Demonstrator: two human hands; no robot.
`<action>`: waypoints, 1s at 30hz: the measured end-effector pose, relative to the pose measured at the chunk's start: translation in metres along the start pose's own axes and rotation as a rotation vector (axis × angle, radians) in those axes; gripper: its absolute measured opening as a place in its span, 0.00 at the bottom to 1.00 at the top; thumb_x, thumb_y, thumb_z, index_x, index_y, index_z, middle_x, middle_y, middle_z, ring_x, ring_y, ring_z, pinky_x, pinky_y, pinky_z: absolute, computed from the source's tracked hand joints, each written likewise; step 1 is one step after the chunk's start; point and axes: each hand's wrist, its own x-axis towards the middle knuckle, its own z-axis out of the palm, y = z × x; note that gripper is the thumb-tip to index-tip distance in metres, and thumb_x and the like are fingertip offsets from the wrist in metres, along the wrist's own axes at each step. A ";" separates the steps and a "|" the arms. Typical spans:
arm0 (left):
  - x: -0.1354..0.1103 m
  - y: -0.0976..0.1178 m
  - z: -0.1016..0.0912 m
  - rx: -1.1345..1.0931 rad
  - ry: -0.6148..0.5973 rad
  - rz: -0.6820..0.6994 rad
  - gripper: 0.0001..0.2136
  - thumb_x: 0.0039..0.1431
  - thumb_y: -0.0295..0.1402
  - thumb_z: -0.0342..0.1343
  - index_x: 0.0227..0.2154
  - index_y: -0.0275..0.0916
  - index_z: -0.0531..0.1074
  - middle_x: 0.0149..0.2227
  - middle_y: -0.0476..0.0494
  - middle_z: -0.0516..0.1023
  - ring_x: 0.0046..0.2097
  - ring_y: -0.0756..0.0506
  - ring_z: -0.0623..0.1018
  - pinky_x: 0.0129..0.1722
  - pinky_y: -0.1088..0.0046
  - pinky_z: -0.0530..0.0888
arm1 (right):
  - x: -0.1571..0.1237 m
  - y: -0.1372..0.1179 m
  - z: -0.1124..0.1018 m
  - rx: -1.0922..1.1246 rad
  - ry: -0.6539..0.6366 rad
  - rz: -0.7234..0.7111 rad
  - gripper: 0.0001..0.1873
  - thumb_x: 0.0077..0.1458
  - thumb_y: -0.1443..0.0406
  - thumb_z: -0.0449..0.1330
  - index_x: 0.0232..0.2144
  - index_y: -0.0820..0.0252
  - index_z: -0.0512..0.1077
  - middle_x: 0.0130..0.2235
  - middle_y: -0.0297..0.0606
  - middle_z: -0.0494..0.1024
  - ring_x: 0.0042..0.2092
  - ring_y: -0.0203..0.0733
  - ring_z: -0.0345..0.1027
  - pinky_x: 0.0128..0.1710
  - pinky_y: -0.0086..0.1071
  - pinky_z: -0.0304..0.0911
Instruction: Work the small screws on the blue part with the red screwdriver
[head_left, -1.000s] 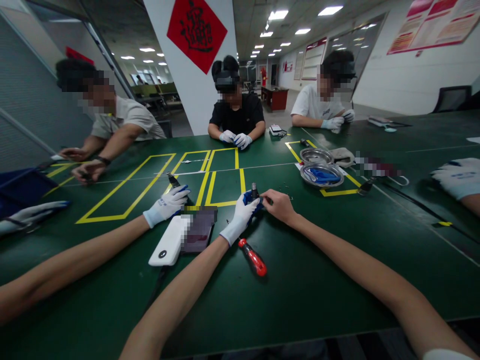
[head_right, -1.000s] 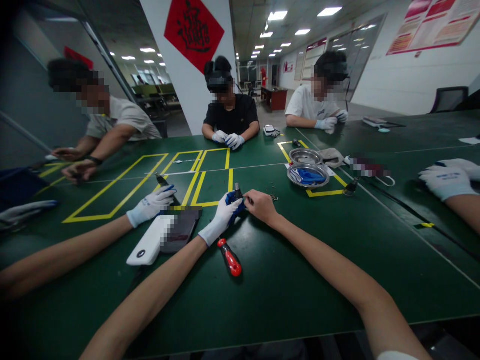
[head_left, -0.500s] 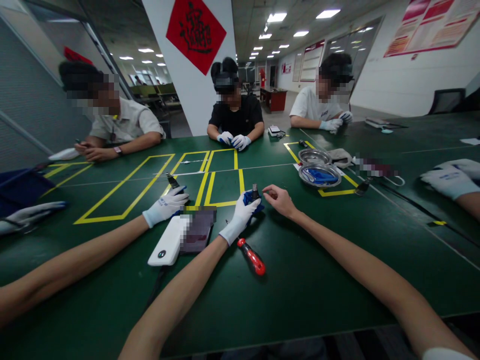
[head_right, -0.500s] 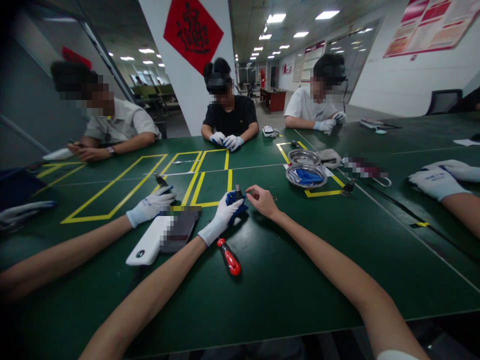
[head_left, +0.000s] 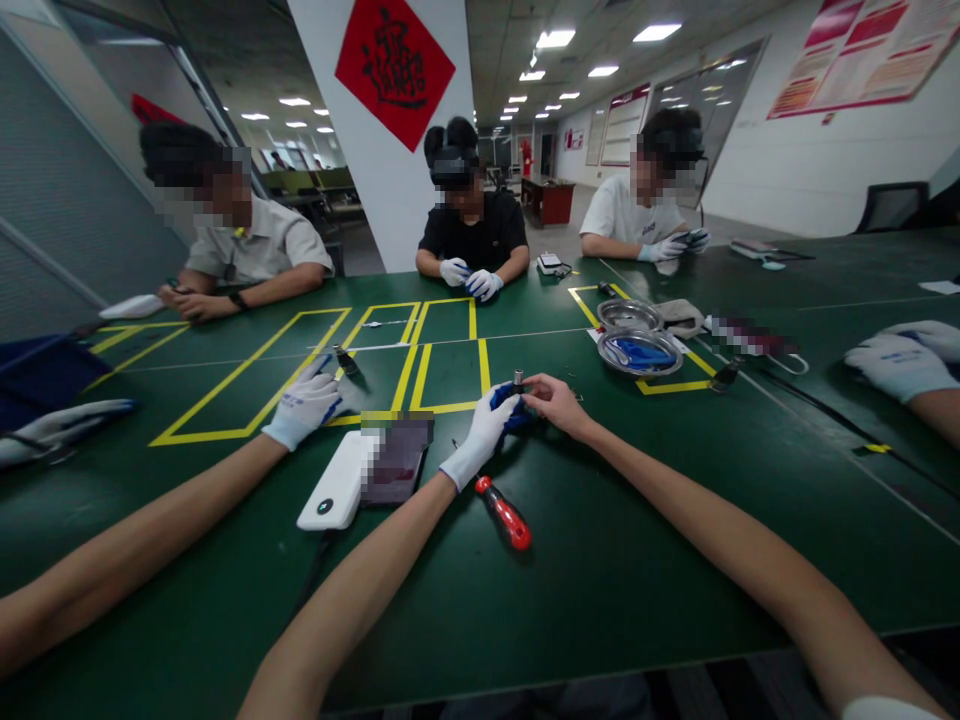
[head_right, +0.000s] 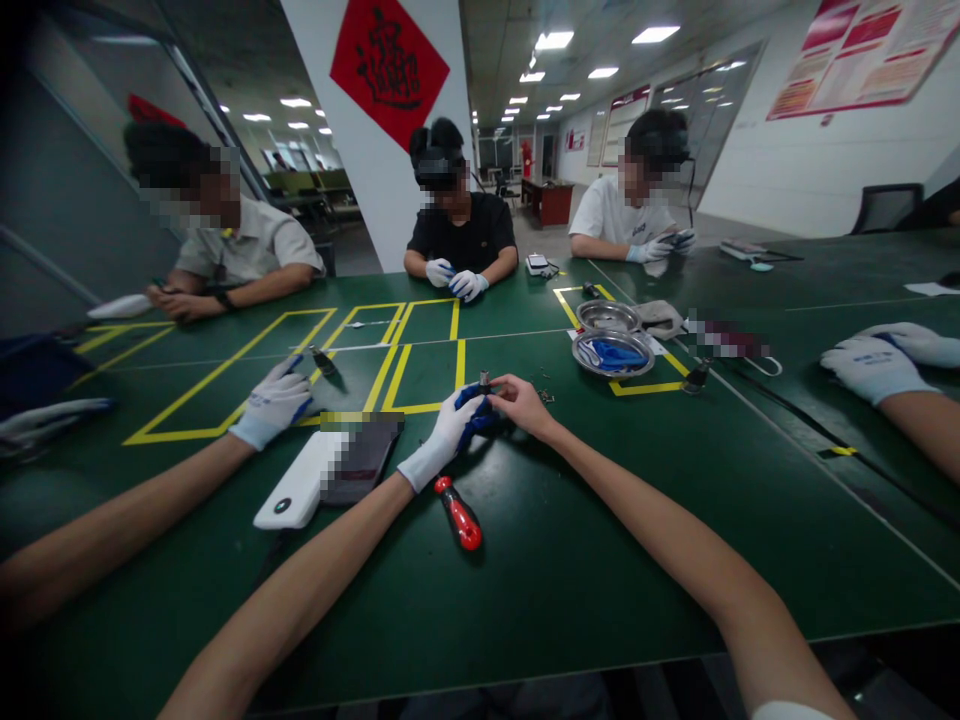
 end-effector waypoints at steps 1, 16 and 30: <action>0.001 -0.001 0.000 -0.023 0.004 -0.018 0.18 0.48 0.37 0.62 0.42 0.35 0.71 0.42 0.38 0.76 0.42 0.43 0.76 0.47 0.60 0.72 | 0.000 0.001 0.001 0.016 -0.016 0.009 0.19 0.50 0.59 0.62 0.43 0.61 0.67 0.28 0.32 0.72 0.27 0.34 0.66 0.25 0.28 0.63; 0.015 -0.015 -0.011 0.023 0.081 0.074 0.17 0.43 0.39 0.65 0.32 0.35 0.69 0.32 0.48 0.73 0.33 0.50 0.72 0.40 0.70 0.71 | -0.037 -0.054 0.030 -0.619 -0.212 -0.490 0.05 0.58 0.66 0.54 0.37 0.60 0.69 0.32 0.35 0.74 0.32 0.36 0.68 0.33 0.29 0.63; 0.011 -0.006 -0.015 -0.015 0.027 -0.011 0.21 0.42 0.38 0.66 0.38 0.37 0.68 0.36 0.46 0.73 0.34 0.50 0.73 0.39 0.67 0.73 | -0.088 -0.061 0.036 -0.648 -0.431 -0.954 0.10 0.55 0.66 0.59 0.42 0.56 0.68 0.44 0.42 0.77 0.42 0.39 0.72 0.38 0.32 0.67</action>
